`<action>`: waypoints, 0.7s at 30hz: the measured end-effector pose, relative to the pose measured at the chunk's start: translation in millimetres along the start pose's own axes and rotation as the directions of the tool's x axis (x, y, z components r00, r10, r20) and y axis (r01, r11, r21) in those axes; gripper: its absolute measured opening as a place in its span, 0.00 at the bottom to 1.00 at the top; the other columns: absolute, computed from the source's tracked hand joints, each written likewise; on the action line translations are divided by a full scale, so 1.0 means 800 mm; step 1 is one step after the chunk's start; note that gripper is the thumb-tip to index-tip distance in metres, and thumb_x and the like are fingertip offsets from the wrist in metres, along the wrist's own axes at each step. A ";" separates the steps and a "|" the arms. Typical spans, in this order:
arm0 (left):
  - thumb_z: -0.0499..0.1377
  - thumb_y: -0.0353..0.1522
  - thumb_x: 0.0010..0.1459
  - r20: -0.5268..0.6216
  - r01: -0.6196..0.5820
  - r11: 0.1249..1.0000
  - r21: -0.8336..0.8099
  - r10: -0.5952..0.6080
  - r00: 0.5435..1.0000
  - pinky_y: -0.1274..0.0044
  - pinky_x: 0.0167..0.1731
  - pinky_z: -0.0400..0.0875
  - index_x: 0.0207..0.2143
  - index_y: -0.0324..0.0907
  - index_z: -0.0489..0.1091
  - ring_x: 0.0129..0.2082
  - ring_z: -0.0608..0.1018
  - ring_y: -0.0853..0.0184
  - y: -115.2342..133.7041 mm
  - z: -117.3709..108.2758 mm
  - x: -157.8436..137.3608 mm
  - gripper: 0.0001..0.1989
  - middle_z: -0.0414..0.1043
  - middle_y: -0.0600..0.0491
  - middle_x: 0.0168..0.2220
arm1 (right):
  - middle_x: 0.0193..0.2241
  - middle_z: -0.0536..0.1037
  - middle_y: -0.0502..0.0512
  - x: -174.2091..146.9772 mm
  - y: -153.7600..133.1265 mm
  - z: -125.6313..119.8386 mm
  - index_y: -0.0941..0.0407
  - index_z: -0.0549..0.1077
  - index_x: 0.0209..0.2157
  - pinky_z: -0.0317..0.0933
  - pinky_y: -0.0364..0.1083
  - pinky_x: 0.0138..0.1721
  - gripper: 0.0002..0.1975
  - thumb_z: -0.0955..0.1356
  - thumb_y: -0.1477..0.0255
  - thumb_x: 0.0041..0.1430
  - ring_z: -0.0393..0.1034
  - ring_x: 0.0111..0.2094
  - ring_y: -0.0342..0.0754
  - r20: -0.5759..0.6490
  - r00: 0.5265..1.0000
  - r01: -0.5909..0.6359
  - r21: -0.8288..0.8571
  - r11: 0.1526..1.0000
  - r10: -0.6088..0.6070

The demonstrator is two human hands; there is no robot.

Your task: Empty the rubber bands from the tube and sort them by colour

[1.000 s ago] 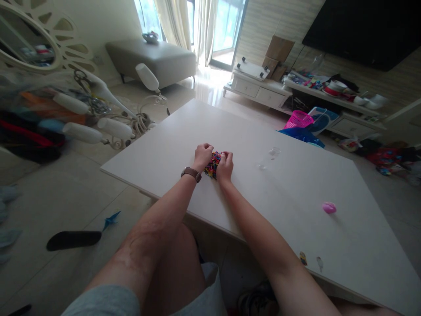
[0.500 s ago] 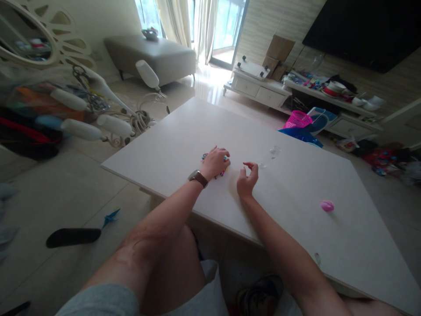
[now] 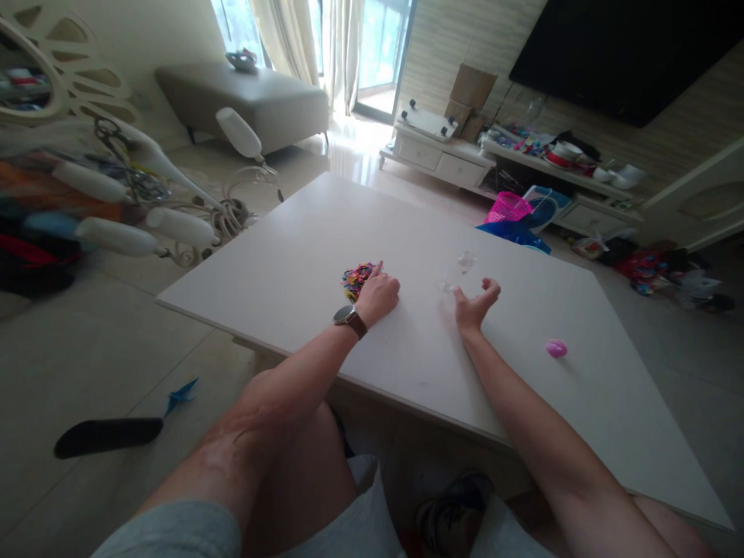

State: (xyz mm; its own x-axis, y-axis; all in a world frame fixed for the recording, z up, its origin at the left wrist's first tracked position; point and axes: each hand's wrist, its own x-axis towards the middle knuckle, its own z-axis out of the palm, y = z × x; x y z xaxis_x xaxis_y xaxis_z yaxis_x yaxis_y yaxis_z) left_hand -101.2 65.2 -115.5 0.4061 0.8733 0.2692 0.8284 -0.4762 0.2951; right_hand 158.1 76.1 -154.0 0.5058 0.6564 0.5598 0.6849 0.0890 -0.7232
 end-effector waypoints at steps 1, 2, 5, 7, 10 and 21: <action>0.54 0.23 0.52 -0.011 -0.020 1.000 -0.016 0.020 1.000 0.54 0.73 0.39 0.32 0.41 0.82 0.41 0.80 0.57 -0.001 -0.001 0.000 0.16 0.79 0.45 0.31 | 0.54 0.67 0.64 0.007 0.002 0.003 0.52 0.57 0.53 0.60 0.59 0.57 0.35 0.72 0.60 0.46 0.64 0.55 0.59 0.036 0.999 -0.011 0.019 1.000 0.011; 0.54 0.23 0.52 -0.028 -0.031 0.999 -0.034 0.030 0.999 0.56 0.72 0.43 0.33 0.41 0.82 0.44 0.79 0.57 -0.002 -0.003 0.000 0.16 0.80 0.45 0.34 | 0.55 0.68 0.64 0.013 0.004 0.006 0.53 0.56 0.54 0.60 0.59 0.57 0.37 0.73 0.59 0.45 0.66 0.55 0.59 0.084 0.996 -0.033 0.040 0.999 0.030; 0.55 0.24 0.54 -0.078 0.003 0.997 -0.080 -0.009 0.997 0.61 0.69 0.54 0.33 0.41 0.82 0.48 0.77 0.56 -0.002 -0.006 0.003 0.14 0.81 0.45 0.38 | 0.53 0.73 0.64 0.029 0.005 0.016 0.52 0.56 0.56 0.62 0.57 0.56 0.41 0.75 0.57 0.43 0.69 0.55 0.58 0.214 0.972 -0.118 0.078 0.990 0.099; 0.56 0.24 0.55 -0.080 0.034 0.994 -0.105 -0.043 0.996 0.61 0.67 0.57 0.33 0.42 0.81 0.47 0.77 0.56 -0.001 -0.008 0.006 0.13 0.81 0.45 0.38 | 0.51 0.76 0.63 0.036 0.004 0.025 0.52 0.58 0.55 0.64 0.57 0.54 0.42 0.76 0.57 0.41 0.71 0.52 0.57 0.246 0.961 -0.154 0.092 0.984 0.127; 0.57 0.25 0.55 -0.067 0.057 0.989 -0.139 -0.067 0.996 0.62 0.66 0.58 0.33 0.43 0.81 0.46 0.77 0.56 0.003 -0.010 0.012 0.12 0.80 0.46 0.37 | 0.44 0.79 0.58 0.039 0.002 0.037 0.53 0.65 0.48 0.68 0.54 0.47 0.34 0.76 0.57 0.41 0.75 0.44 0.53 0.305 0.942 -0.190 0.141 0.972 0.140; 0.58 0.31 0.56 -0.132 0.216 0.949 -0.228 -0.250 0.959 0.62 0.65 0.58 0.34 0.44 0.81 0.44 0.80 0.55 0.000 -0.012 0.035 0.10 0.82 0.45 0.39 | 0.42 0.79 0.59 0.138 0.075 -0.131 0.55 0.74 0.42 0.71 0.53 0.41 0.26 0.77 0.58 0.42 0.76 0.38 0.52 0.216 0.976 -0.025 0.025 0.999 0.019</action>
State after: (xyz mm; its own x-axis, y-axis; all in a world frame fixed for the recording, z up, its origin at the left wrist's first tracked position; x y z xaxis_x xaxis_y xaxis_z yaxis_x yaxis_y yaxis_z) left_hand -93.0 88.7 -99.3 0.1319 0.9429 0.3057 0.7858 -0.2874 0.5476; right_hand 309.5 75.3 -93.2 0.3932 0.8044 0.4453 0.6587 0.0915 -0.7468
